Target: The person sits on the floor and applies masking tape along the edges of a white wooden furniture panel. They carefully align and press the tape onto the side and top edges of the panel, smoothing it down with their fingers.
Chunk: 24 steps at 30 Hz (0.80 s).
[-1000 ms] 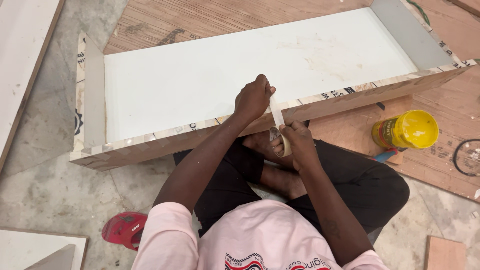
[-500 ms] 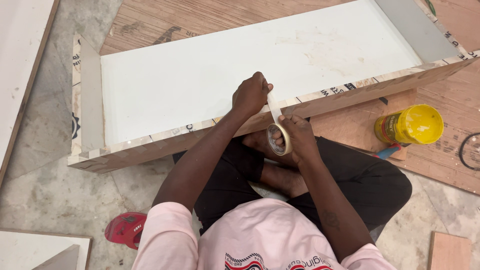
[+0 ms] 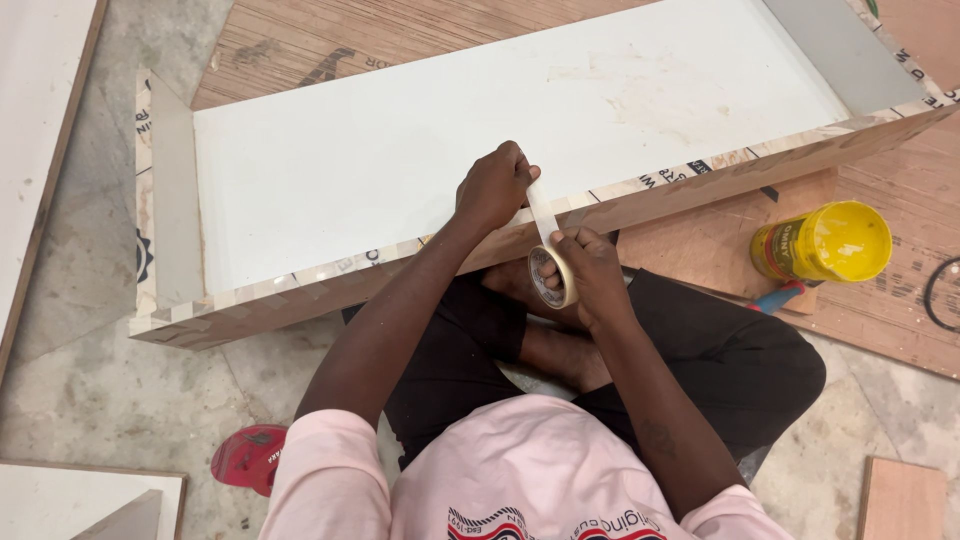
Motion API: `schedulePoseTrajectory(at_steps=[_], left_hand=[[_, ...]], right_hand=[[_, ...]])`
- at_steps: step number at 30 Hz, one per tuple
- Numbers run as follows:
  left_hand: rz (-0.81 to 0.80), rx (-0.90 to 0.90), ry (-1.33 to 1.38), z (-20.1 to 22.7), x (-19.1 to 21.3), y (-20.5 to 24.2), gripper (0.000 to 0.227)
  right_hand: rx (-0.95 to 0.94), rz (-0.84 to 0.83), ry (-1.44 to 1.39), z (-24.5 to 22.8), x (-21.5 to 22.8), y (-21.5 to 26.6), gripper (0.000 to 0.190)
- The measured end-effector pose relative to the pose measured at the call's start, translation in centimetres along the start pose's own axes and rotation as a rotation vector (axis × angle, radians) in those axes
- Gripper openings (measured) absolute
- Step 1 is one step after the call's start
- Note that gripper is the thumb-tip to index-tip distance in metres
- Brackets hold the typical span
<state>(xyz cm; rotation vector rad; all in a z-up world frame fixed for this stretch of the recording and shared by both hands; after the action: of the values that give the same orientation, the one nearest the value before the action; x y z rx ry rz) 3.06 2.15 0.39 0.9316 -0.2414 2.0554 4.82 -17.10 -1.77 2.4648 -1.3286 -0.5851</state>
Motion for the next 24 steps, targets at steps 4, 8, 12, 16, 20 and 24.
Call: schedulePoseTrajectory(at_steps=[4,8,12,16,20,24], left_hand=[[0.01,-0.017,-0.007,-0.1,0.0,0.1,0.025],[0.044,-0.126,-0.002,0.4,0.6,0.8,0.025],[0.04,-0.228,-0.111,1.5,1.9,1.8,0.025],[0.034,-0.252,-0.219,2.0,2.2,1.6,0.025],[0.024,-0.272,-0.238,1.6,1.7,1.0,0.025],[0.011,-0.269,-0.201,1.5,1.2,0.8,0.025]], right_hand=[[-0.016,-0.011,-0.012,0.4,0.0,-0.2,0.021],[0.0,-0.029,-0.055,1.0,0.2,-0.4,0.021],[0.016,-0.046,-0.1,1.0,0.8,-0.3,0.02],[0.035,-0.062,-0.094,0.7,0.7,-0.5,0.019],[0.033,-0.039,-0.051,0.8,0.6,-0.6,0.02],[0.019,-0.027,-0.082,1.0,0.7,-0.2,0.019]])
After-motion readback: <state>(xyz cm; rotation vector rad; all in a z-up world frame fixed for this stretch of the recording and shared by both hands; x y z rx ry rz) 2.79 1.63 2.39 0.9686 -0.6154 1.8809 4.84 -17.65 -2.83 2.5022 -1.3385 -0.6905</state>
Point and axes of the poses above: each hand's wrist, its own y-axis away from the middle knuckle, its own x-axis out of the back of the hand, z = x × y, the point moved 2 cm from there along -y, towards the middle knuckle, and after that the axes turned 6 degrees about z, right-handed, at the moved point
